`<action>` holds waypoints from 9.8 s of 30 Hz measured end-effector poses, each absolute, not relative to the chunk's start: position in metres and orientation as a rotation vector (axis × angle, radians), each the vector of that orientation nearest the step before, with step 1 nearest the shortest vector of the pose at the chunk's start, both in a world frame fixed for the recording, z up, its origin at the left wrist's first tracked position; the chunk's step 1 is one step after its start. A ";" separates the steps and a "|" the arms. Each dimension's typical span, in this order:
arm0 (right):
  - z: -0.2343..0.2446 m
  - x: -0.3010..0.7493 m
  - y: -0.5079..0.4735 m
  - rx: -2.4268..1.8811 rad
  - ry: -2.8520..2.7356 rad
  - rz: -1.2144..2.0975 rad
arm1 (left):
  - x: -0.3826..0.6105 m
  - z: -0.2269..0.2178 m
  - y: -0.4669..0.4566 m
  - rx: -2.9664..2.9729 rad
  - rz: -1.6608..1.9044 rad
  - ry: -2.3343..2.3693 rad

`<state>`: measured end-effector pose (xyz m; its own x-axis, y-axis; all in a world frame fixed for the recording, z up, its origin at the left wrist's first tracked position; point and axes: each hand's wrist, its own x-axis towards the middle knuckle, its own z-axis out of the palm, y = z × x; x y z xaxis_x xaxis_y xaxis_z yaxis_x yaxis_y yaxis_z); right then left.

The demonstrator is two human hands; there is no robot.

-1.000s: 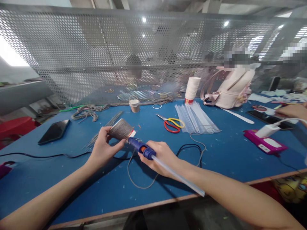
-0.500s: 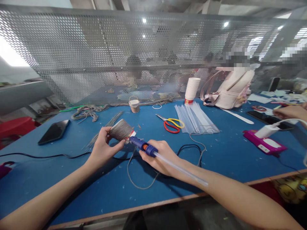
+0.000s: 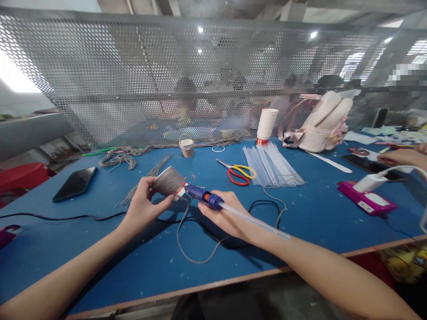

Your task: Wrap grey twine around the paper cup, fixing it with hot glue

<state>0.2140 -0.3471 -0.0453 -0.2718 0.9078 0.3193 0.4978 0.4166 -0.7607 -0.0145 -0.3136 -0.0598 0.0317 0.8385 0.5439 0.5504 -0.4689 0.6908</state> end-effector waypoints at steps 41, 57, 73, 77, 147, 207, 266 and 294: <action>-0.028 0.195 -0.329 -0.587 -2.313 -0.760 | -0.007 -0.043 -0.332 2.415 1.085 1.403; -0.035 0.188 -0.332 -0.539 -2.275 -0.917 | -0.006 -0.047 -0.335 2.470 1.057 1.394; -0.030 0.198 -0.328 -0.680 -2.261 -0.597 | -0.007 -0.044 -0.333 2.346 1.076 1.406; -0.032 0.197 -0.329 -0.660 -2.304 -0.676 | -0.006 -0.044 -0.334 2.356 1.065 1.411; -0.048 0.187 -0.335 -0.993 -1.981 0.442 | -0.003 -0.035 -0.340 1.939 1.067 1.464; -0.048 0.186 -0.335 -0.982 -1.956 0.386 | -0.006 -0.038 -0.338 1.973 1.115 1.376; -0.025 0.219 -0.329 -0.898 -2.109 0.179 | -0.018 -0.017 -0.316 2.201 1.537 1.503; -0.030 0.219 -0.337 -1.098 -1.904 0.879 | -0.013 -0.045 -0.313 1.817 1.319 1.392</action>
<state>0.2190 -0.3368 -0.0297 -0.3456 0.8997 0.2668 0.3800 0.3941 -0.8368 -0.0125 -0.3129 -0.0454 0.0107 0.9197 0.3926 0.4414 -0.3566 0.8234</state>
